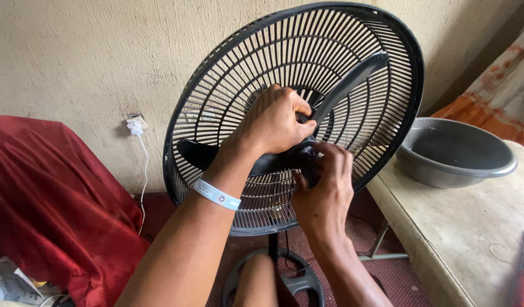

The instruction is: The person uses a screwdriver to loosen the center nut on the rear of a standing fan guard, removes the fan blades, then reattaches the blades and tightens the nut, repositions the fan, and handles the front guard to finish reassembly.

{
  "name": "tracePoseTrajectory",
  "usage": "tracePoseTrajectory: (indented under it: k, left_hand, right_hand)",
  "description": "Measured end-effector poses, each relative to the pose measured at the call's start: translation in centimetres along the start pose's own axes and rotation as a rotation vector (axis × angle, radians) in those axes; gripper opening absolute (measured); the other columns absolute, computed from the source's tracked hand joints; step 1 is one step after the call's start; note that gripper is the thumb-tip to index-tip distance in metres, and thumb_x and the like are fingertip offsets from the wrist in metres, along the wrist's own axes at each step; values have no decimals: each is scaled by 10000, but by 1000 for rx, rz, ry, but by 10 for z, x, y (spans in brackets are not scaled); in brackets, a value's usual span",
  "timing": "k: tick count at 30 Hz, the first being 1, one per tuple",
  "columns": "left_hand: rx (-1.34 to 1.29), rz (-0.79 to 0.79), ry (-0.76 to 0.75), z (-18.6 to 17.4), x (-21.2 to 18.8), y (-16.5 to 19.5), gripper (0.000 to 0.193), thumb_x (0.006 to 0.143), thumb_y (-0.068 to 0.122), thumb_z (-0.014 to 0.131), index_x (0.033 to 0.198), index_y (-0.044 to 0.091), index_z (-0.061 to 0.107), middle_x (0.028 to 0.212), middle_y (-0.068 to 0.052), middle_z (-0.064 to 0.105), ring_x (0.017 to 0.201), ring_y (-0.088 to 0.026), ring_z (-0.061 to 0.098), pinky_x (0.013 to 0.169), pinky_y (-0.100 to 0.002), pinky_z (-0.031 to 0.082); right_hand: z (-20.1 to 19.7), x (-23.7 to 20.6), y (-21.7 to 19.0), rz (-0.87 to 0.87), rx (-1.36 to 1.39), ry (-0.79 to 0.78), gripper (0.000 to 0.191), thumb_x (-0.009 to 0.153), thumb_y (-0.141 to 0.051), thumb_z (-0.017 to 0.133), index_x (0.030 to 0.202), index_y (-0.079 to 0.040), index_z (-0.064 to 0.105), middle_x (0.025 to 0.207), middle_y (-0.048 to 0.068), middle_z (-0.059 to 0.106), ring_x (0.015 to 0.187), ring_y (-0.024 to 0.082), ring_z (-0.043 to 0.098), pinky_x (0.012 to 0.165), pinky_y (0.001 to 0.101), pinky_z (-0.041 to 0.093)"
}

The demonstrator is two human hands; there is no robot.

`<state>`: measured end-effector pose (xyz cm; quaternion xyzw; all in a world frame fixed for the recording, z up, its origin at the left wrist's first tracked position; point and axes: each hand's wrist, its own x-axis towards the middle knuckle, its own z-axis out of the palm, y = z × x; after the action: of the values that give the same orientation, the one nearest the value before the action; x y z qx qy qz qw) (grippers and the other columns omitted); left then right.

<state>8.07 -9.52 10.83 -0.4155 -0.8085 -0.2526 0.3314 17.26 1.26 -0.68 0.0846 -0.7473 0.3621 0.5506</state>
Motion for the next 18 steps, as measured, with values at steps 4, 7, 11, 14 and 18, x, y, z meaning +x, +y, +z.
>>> tracePoseTrajectory:
  k: [4, 7, 11, 14, 18]
  left_hand:
    - [-16, 12, 21, 1, 0, 0, 241, 728, 257, 842, 872, 65, 822, 738, -156, 752, 659, -285, 750, 714, -371, 602]
    - [-10, -10, 1, 1, -1, 2, 232, 732, 257, 832, 873, 72, 823, 722, -153, 750, 648, -280, 749, 718, -367, 605]
    - [-7, -68, -29, -2, 1, 5, 239, 730, 264, 826, 883, 80, 823, 702, -153, 749, 632, -278, 746, 726, -366, 604]
    - [17, -71, -29, -4, 1, 6, 233, 745, 273, 827, 886, 87, 833, 695, -163, 744, 641, -299, 737, 718, -387, 591]
    - [1, -67, -18, -4, 1, 5, 250, 738, 272, 826, 896, 78, 823, 719, -154, 750, 646, -286, 749, 725, -372, 602]
  right_hand:
    - [-1, 0, 0, 165, -93, -49, 398, 858, -124, 800, 1181, -11, 596, 1116, 157, 646, 897, 275, 718, 755, 381, 585]
    - [-2, 0, 0, -33, -61, 36, 494, 787, -27, 814, 1222, 16, 585, 1201, 210, 600, 958, 330, 694, 766, 399, 589]
    - [-1, 1, 0, 59, -104, 27, 432, 836, -77, 863, 1185, -41, 612, 1131, 142, 627, 927, 312, 704, 767, 406, 576]
    - [0, 1, 0, -2, -36, 40, 537, 743, -48, 822, 1215, -13, 569, 1182, 195, 592, 959, 332, 692, 764, 386, 591]
    - [1, 1, 0, 303, -148, -104, 312, 916, -182, 812, 1156, -88, 637, 980, 96, 712, 850, 251, 751, 768, 377, 591]
